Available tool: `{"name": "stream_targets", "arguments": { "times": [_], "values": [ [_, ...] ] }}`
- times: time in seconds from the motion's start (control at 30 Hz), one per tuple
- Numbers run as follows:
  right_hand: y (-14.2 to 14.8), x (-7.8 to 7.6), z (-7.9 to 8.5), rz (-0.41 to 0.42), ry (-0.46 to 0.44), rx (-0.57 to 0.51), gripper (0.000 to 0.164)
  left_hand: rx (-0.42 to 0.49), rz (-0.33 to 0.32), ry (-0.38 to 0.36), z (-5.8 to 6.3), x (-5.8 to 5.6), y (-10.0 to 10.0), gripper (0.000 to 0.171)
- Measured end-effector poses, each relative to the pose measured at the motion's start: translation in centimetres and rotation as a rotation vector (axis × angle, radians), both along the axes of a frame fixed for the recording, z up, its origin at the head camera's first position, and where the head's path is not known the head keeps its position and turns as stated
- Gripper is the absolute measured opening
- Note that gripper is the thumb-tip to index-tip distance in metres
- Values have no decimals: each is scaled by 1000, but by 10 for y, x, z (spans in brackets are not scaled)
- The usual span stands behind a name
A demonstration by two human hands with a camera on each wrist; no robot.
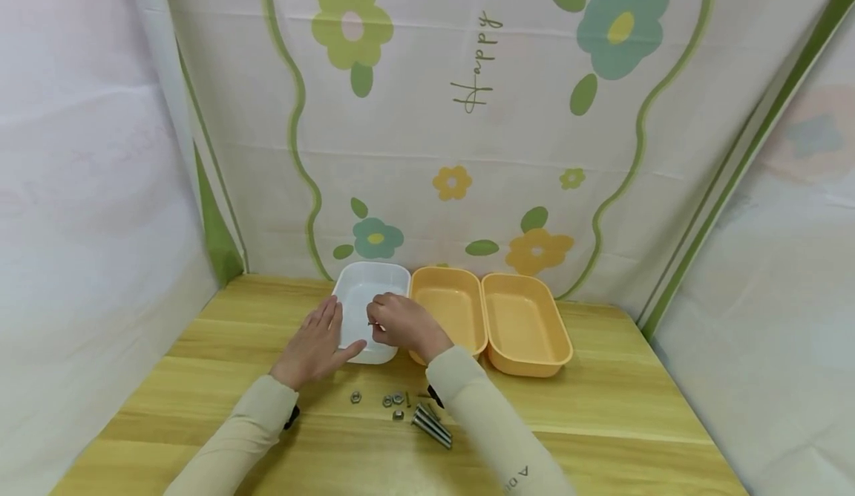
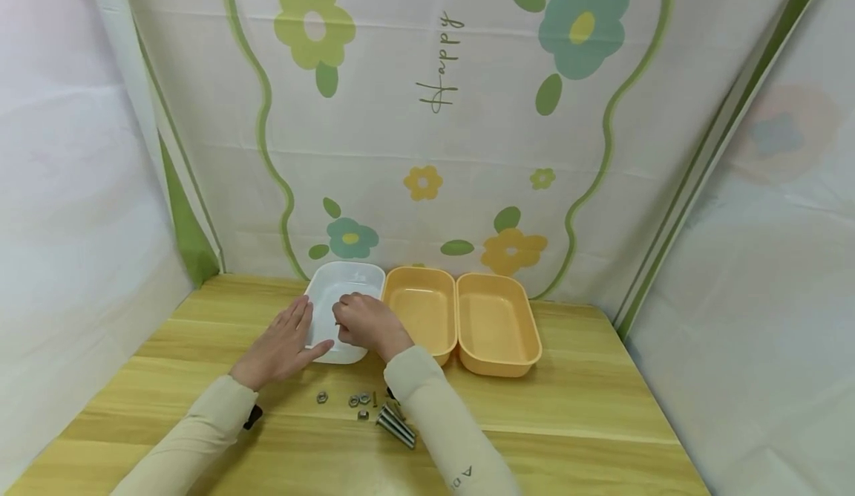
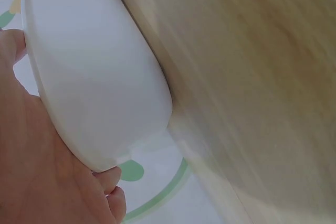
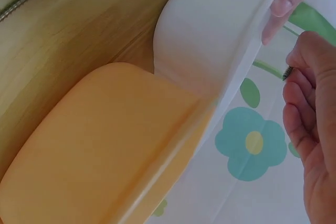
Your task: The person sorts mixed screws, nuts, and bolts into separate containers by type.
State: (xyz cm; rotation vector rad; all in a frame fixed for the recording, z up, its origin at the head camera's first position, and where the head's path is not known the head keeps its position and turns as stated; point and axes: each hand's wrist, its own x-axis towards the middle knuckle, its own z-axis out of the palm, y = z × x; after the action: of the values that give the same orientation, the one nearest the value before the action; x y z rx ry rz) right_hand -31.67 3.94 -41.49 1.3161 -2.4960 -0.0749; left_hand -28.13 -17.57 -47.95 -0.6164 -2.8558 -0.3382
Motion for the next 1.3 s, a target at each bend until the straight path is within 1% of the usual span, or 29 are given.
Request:
{"name": "stream_targets", "arguments": {
  "times": [0.17, 0.2, 0.27, 0.37, 0.53, 0.67, 0.77, 0.87, 1.0, 1.1, 1.3],
  "values": [
    [2, -2, -3, -83, 93, -38, 21, -6, -3, -3, 2, 0, 2, 96],
    [3, -2, -2, -97, 99, -47, 26, -7, -4, -4, 3, 0, 3, 96],
    [8, -3, -1, -114, 91, -51, 31, -7, -2, -9, 4, 1, 4, 96],
    [18, -3, 2, -115, 59, -43, 33, -9, 11, -25, 4, 0, 4, 97],
    [37, 0, 7, -82, -9, -51, 33, -1, 13, -27, 4, 1, 4, 97],
    [54, 5, 10, -39, -66, -78, 33, -2, 18, -34, 5, 2, 4, 98],
    [66, 10, 12, -1, -90, -86, 33, -1, 24, -46, 5, 2, 3, 99],
    [77, 16, 13, 33, -103, -79, 33, 3, 23, -57, 5, 2, 3, 99],
    [90, 27, 14, 59, -136, -43, 31, -9, 22, -64, 3, 1, 3, 100],
    [98, 36, 15, 84, -139, -11, 31, -9, 17, -57, 3, 1, 3, 99],
    [103, 53, 11, 154, -97, 64, 29, 6, 17, -53, 3, 1, 2, 99]
  ]
}}
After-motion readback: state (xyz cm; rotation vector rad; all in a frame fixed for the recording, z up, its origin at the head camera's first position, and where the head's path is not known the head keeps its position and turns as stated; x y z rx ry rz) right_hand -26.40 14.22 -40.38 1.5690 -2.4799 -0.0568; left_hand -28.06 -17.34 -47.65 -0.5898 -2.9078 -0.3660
